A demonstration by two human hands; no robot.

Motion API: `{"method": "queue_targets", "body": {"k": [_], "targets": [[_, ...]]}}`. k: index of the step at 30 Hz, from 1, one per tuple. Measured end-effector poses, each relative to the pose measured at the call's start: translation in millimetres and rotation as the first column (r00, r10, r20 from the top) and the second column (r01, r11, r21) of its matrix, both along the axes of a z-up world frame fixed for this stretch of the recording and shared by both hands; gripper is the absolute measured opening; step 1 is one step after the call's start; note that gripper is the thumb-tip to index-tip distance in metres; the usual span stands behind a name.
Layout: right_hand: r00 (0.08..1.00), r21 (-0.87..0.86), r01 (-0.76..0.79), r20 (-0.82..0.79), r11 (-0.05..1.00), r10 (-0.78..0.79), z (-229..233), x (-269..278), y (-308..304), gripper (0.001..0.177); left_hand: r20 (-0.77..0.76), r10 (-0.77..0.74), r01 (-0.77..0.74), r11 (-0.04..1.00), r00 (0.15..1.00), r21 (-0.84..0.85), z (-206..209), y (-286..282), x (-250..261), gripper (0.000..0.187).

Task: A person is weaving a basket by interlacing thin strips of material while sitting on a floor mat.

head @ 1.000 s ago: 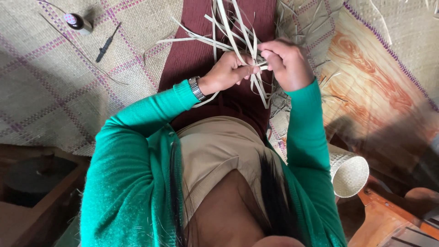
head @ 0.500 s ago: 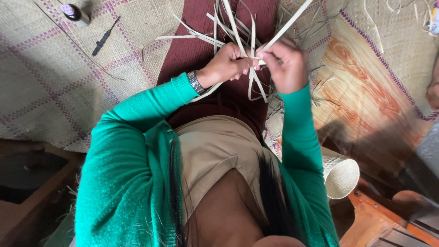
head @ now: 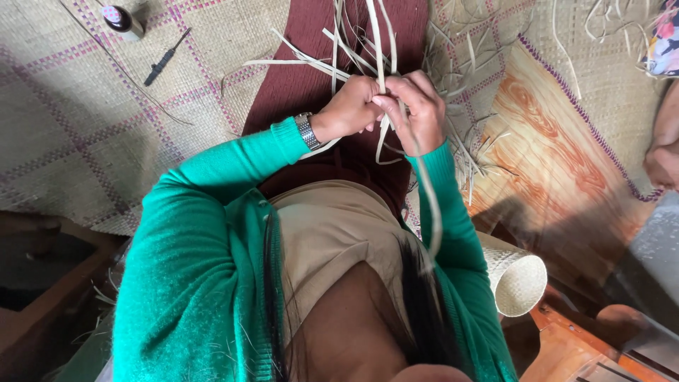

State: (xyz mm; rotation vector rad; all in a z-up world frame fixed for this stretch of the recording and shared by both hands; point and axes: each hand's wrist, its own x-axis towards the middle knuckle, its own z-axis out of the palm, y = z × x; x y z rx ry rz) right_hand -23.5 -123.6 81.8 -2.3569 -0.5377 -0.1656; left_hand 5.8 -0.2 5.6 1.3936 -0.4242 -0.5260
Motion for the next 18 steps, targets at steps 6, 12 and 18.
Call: {"method": "queue_targets", "body": {"k": [6,12,18], "targets": [[0.962,0.041,0.001,0.271,0.999,-0.013,-21.1,-5.2,-3.5,0.015,-0.017,0.008,-0.009,0.996,1.0,-0.091,10.1,8.1,9.8,0.021],[0.872,-0.107,-0.106,0.467,0.989,0.144,-26.9,-14.2,-1.5,0.01,0.023,-0.006,0.01,0.985,1.0,-0.171,13.3,14.9,14.1,0.021],[0.815,-0.184,-0.155,0.532,0.97,0.231,-32.6,-19.0,4.1,0.008,0.084,0.089,-0.072,0.98,0.993,-0.188,4.7,19.2,20.2,0.025]]}}
